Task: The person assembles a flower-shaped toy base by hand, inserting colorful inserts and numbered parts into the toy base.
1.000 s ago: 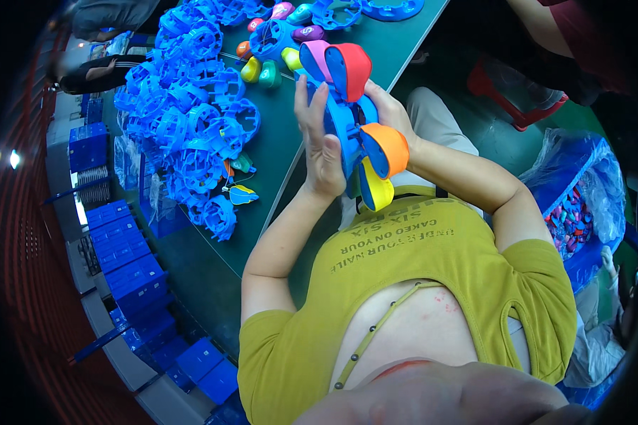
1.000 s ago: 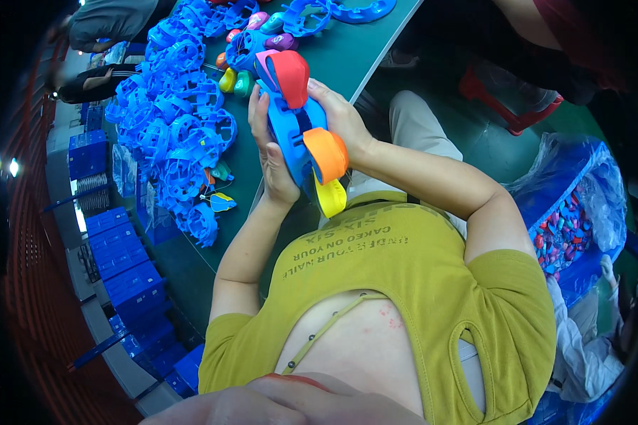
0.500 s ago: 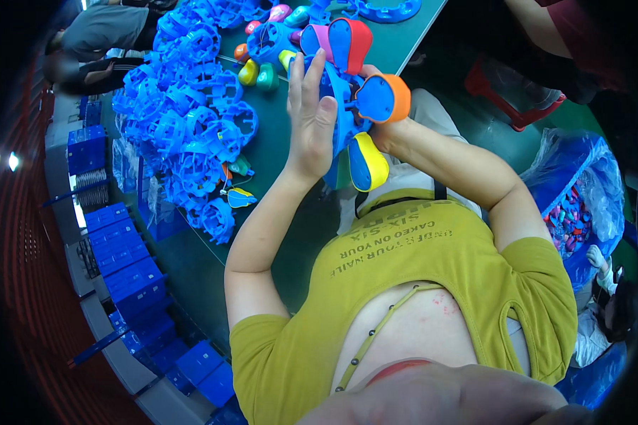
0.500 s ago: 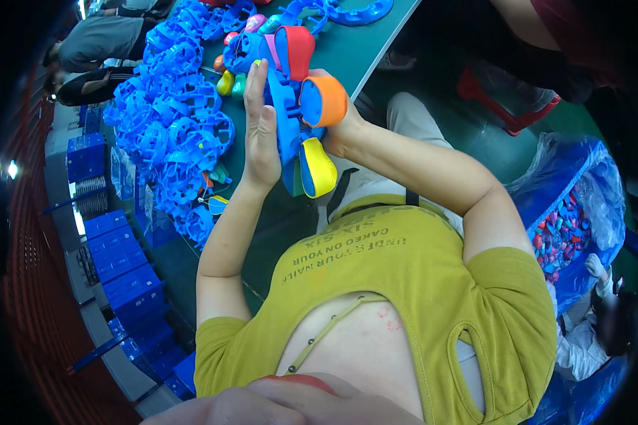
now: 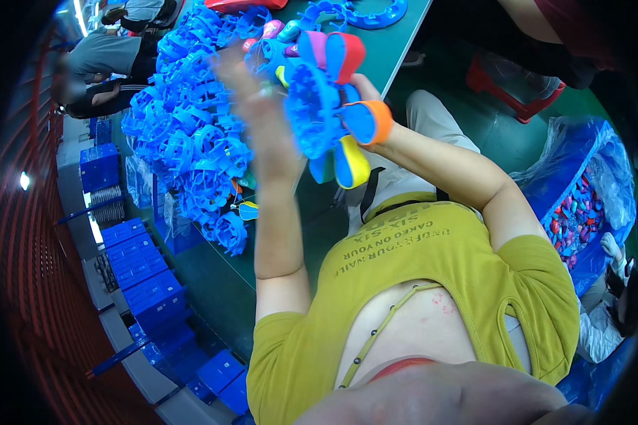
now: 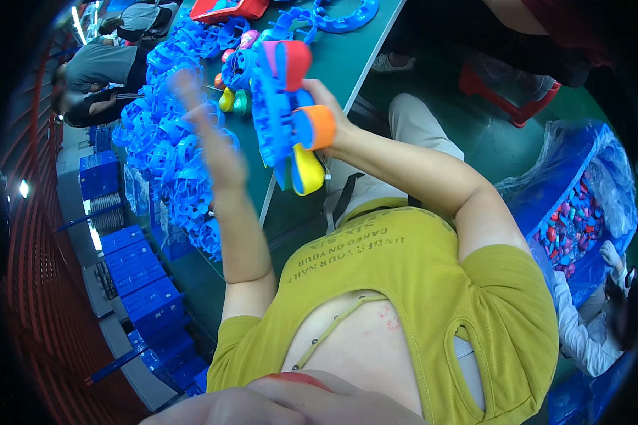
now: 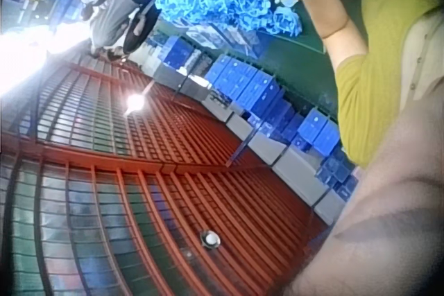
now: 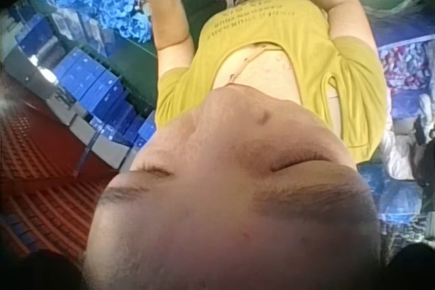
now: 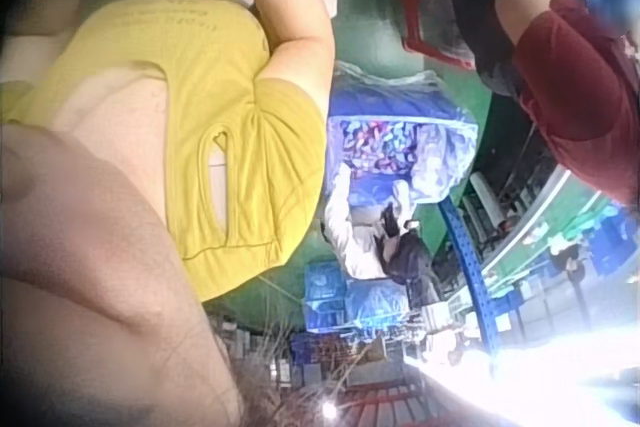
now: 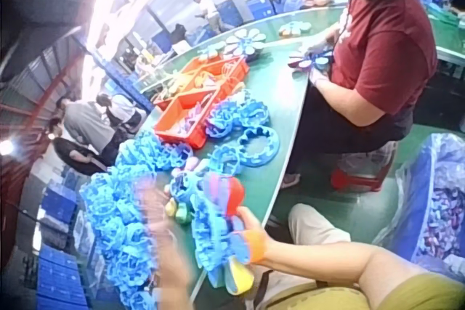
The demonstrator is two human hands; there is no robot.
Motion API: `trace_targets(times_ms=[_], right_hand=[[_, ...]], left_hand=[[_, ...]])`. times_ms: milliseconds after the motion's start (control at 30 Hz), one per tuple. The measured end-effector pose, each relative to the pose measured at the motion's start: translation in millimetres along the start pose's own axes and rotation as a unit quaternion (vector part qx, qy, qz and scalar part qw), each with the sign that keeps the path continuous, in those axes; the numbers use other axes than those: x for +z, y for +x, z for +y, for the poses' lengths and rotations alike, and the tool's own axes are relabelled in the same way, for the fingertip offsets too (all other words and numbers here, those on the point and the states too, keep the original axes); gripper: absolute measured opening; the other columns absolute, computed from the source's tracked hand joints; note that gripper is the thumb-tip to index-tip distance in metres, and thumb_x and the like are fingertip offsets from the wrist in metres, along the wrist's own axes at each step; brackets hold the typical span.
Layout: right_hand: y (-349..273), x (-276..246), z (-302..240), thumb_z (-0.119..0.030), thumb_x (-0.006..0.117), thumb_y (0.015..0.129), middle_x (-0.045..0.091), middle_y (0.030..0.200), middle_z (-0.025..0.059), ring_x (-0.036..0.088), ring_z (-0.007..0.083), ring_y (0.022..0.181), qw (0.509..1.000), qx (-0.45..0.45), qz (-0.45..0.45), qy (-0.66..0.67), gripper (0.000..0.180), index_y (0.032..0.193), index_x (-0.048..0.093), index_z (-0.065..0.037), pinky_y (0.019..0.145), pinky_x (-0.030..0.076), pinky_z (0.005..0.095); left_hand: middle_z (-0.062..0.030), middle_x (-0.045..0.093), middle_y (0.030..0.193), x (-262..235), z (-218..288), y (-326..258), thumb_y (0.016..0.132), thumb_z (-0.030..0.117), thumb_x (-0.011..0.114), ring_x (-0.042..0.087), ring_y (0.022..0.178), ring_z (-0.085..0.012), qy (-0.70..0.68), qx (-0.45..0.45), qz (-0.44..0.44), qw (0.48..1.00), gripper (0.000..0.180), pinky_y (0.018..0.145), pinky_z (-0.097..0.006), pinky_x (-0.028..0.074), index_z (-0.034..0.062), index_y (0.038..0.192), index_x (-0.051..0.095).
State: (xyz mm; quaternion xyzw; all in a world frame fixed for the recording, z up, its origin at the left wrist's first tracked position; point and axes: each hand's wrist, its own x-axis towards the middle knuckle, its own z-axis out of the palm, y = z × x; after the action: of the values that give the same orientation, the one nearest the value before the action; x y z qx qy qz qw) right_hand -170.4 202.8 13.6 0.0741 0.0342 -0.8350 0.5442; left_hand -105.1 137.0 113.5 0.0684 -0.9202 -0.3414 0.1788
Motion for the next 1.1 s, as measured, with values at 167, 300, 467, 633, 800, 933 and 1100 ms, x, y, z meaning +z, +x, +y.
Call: trace_targets(times_ms=[167, 300, 467, 633, 800, 933, 1100], right_hand=[[-9.9, 23.1, 25.8, -0.035, 0.043, 0.106, 0.071, 0.107, 0.0058, 0.069, 0.0195, 0.096, 0.998, -0.065, -0.013, 0.022, 0.032, 0.123, 0.061, -0.014, 0.091, 0.056, 0.0369], [-5.4, 15.6, 21.7, -0.036, 0.043, 0.105, 0.071, 0.101, 0.0036, 0.069, 0.0177, 0.091, 0.998, -0.032, 0.039, -0.033, 0.031, 0.116, 0.063, -0.014, 0.087, 0.056, 0.0368], [3.5, 6.2, 17.7, -0.036, 0.044, 0.103, 0.071, 0.091, 0.0021, 0.069, 0.0171, 0.080, 0.998, -0.007, 0.063, -0.027, 0.029, 0.102, 0.064, -0.014, 0.077, 0.058, 0.0365], [4.4, 6.2, 5.9, -0.036, 0.049, 0.101, 0.072, 0.098, 0.0043, 0.070, 0.0211, 0.084, 0.997, -0.015, 0.072, -0.026, 0.030, 0.106, 0.065, -0.011, 0.081, 0.059, 0.0433], [0.6, 12.1, -8.4, -0.041, 0.042, 0.105, 0.069, 0.121, 0.0119, 0.068, 0.0262, 0.107, 0.998, -0.009, 0.014, -0.063, 0.045, 0.133, 0.059, -0.010, 0.096, 0.055, 0.0465], [4.8, 22.1, -9.0, -0.047, 0.043, 0.104, 0.063, 0.132, 0.0131, 0.063, 0.0266, 0.118, 0.993, -0.030, 0.010, -0.113, 0.053, 0.140, 0.053, -0.009, 0.102, 0.052, 0.0462], [7.4, -9.3, -11.3, -0.051, 0.045, 0.104, 0.048, 0.151, 0.0132, 0.053, 0.0297, 0.133, 0.979, 0.014, -0.202, -0.026, 0.063, 0.152, 0.039, -0.011, 0.109, 0.048, 0.0474]], left_hand=[[-0.0191, 0.019, 0.167, 11.8, 2.9, -19.5, 0.107, 0.059, 0.014, 0.002, 0.156, -0.0397, 0.093, -0.070, -0.018, 0.993, 0.071, 0.123, -0.047, 0.000, 0.0152, 0.159, 0.032], [-0.0208, 0.014, 0.167, 7.9, -15.0, -11.4, 0.106, 0.061, 0.025, 0.010, 0.155, -0.0381, 0.018, -0.120, -0.028, 0.992, 0.073, 0.122, -0.053, 0.007, 0.0132, 0.161, 0.026], [-0.0232, 0.015, 0.166, -5.2, -17.2, -3.0, 0.109, 0.050, 0.028, 0.020, 0.154, -0.0319, -0.366, -0.125, -0.006, 0.922, 0.072, 0.124, -0.044, 0.014, 0.0024, 0.161, 0.012], [-0.0243, 0.026, 0.162, -30.9, -47.4, -7.2, 0.109, 0.048, 0.029, 0.022, 0.153, -0.0316, -0.351, -0.138, 0.024, 0.926, 0.070, 0.125, -0.043, 0.012, -0.0025, 0.158, 0.024], [-0.0220, 0.032, 0.161, -52.6, -55.9, -4.5, 0.105, 0.061, 0.026, 0.022, 0.153, -0.0333, -0.104, 0.055, 0.060, 0.991, 0.078, 0.123, -0.046, 0.014, 0.0002, 0.152, 0.040], [-0.0237, 0.029, 0.162, -29.7, -48.9, -11.4, 0.101, 0.067, 0.033, 0.020, 0.153, -0.0392, 0.046, 0.107, 0.011, 0.993, 0.079, 0.122, -0.053, 0.010, 0.0099, 0.155, 0.040], [-0.0259, 0.026, 0.163, -13.7, -43.6, -16.0, 0.099, 0.067, 0.039, 0.017, 0.153, -0.0426, 0.122, 0.066, -0.103, 0.985, 0.074, 0.120, -0.059, 0.006, 0.0227, 0.158, 0.037]])
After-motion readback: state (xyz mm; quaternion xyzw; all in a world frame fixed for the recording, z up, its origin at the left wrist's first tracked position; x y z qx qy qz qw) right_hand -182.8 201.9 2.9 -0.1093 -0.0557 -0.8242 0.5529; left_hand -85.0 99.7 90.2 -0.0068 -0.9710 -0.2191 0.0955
